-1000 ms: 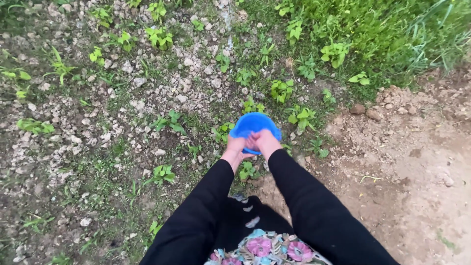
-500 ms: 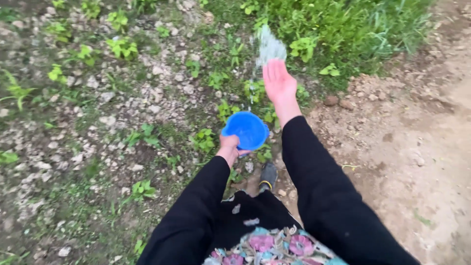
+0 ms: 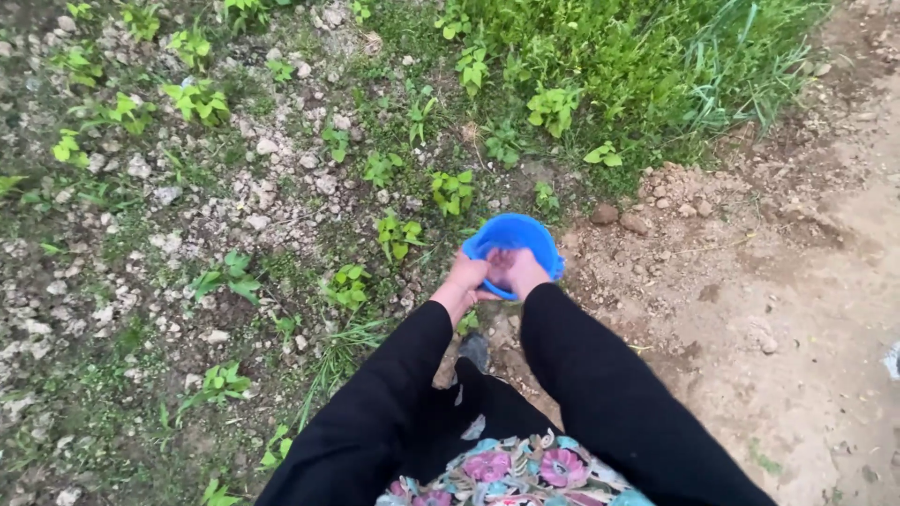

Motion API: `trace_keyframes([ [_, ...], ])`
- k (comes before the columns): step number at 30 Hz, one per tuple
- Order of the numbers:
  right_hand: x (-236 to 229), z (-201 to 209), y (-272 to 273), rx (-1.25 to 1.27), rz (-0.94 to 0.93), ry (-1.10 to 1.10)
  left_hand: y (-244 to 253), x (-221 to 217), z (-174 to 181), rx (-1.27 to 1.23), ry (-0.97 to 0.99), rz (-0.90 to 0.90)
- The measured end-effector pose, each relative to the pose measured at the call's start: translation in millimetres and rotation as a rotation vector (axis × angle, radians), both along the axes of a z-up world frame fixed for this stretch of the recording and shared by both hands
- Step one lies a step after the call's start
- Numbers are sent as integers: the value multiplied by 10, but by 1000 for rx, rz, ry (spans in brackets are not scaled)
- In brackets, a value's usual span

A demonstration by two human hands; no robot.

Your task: The person repeatedly scoops water from a blue bucket using a blue plastic scoop and pours it onto small plants in a garden bed. The person walks along a dirt path, refills the scoop from the bucket, and waters several plants in sequence.

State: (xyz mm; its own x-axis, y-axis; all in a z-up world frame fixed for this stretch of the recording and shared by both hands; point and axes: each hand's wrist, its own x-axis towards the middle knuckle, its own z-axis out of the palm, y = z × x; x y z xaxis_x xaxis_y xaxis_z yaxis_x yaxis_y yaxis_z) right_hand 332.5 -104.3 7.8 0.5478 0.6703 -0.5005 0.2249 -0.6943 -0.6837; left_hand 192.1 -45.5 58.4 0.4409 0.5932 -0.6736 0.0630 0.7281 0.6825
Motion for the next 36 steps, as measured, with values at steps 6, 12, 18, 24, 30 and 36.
trace_keyframes([
  [6, 1062, 1013, 609, 63, -65, 1185, 26, 442, 86, -144, -67, 82],
  [12, 1584, 1535, 892, 169, 50, 1240, 230, 675, -229, -228, 19, 331],
  [18, 982, 1649, 816, 35, -30, 598, 377, 569, -39, -232, -1, 431],
  [24, 263, 622, 598, -56, 92, 698, 241, 169, 128, -42, 81, 231],
  [30, -178, -234, 552, -115, -624, 853, 116, -111, 343, 1, 45, 99],
  [36, 139, 1213, 464, 164, -142, 1398, 83, -217, 145, -192, 34, 203],
])
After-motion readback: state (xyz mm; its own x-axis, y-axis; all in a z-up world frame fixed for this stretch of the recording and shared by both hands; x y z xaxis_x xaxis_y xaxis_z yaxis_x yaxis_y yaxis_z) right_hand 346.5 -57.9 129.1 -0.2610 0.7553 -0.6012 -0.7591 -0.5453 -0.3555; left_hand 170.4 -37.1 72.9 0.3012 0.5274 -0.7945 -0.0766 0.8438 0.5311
